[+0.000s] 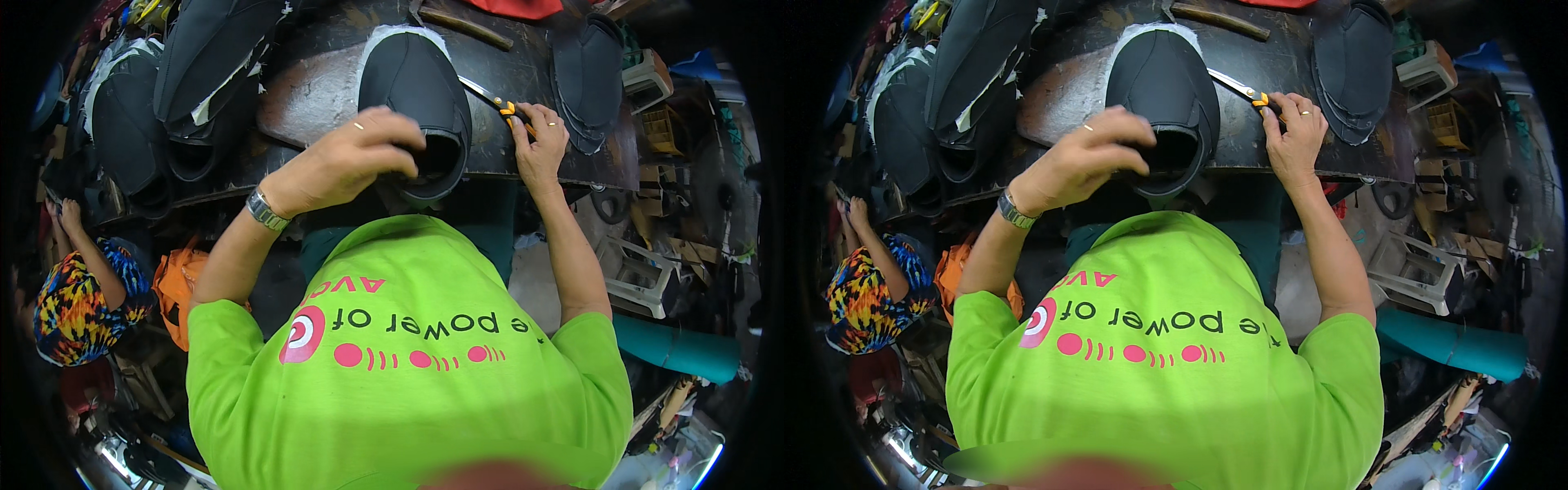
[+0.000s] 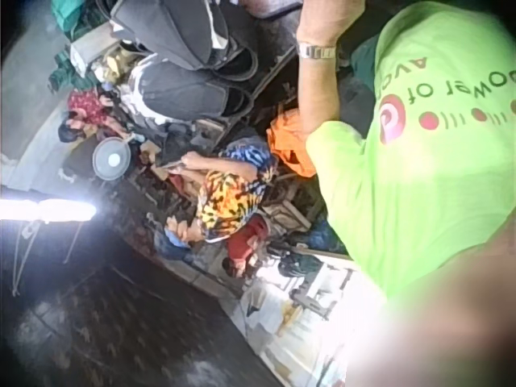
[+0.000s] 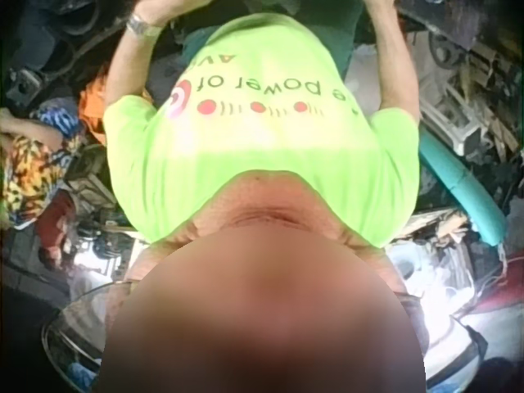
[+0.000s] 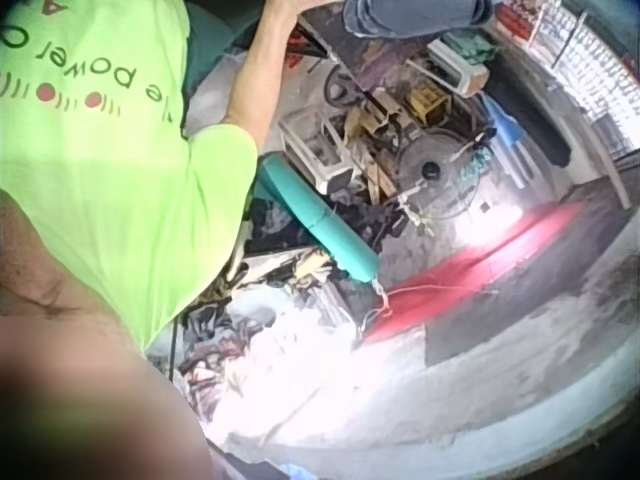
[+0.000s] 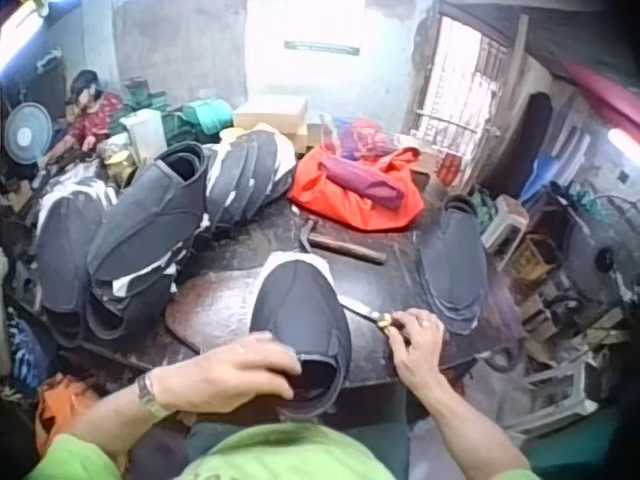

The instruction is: The person uses shears to trim excess material from the edges of black shoe uppers. They hold each upper with one hand and cut along the perimeter with the other, then flip the piece to trim the opposite side. The trimmed pieces are set aside on the workbench.

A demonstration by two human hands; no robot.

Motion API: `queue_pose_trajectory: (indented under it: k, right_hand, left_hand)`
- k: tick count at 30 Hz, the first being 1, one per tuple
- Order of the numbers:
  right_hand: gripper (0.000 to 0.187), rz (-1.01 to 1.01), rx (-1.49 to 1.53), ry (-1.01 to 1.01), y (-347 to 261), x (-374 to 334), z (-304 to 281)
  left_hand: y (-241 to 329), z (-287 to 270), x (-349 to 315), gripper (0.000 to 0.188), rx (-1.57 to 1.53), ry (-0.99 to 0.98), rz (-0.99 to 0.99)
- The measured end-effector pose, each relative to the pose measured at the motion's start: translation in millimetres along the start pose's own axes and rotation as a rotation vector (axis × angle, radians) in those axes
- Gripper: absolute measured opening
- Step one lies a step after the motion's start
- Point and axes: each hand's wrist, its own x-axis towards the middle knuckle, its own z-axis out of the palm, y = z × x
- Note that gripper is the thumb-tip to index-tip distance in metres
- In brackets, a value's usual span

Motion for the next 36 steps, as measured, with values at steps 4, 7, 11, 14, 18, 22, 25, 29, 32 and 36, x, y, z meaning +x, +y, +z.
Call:
queue_pose_trajectory:
  k: [4, 7, 11, 14, 18, 22, 25, 29, 32, 36]
  right_hand:
    - [0.034, 0.219, 0.714, -0.079, -36, -4, -12]
    - [0.062, 0.103, 0.766, -0.351, -66, -14, -18]
    - [0.069, 0.104, 0.834, -0.392, -84, -16, -11]
    - [0.067, 0.151, 0.937, -0.419, -85, -15, -12]
    - [0.068, 0.012, 1.010, -0.525, -83, -13, -16]
    - [0.069, 0.437, 1.580, -0.403, -81, -5, 3]
    - [0.071, 0.826, 1.859, -0.764, -65, 1, 10]
    - [0.058, 0.633, 2.072, -0.941, -60, 10, 24]
    - [0.048, 0.681, 2.049, -0.947, -67, 15, 26]
    - [0.049, 0.411, 1.851, -0.985, -71, 25, 8]
  left_hand:
    - [-3, 20, -15, 0.049, -0.272, 0.663, -0.558]
    - [-9, 26, -20, 0.064, -1.035, 0.776, -0.817]
    - [-26, 9, -21, 0.058, -1.210, 0.660, -0.903]
    - [-38, 1, -13, 0.038, -1.222, 0.576, -0.916]
    - [-37, 10, -4, 0.043, -1.231, 0.552, -0.914]
    - [-29, 11, -2, 0.060, -1.403, 0.544, -0.746]
    - [-31, 11, 3, 0.066, -1.332, 0.430, -0.702]
    - [-47, 5, 4, 0.064, -1.195, 0.463, -0.849]
    - [-58, -5, 1, 0.049, -1.298, 0.590, -0.836]
    - [-58, -13, 0, 0.040, -1.265, 0.468, -0.744]
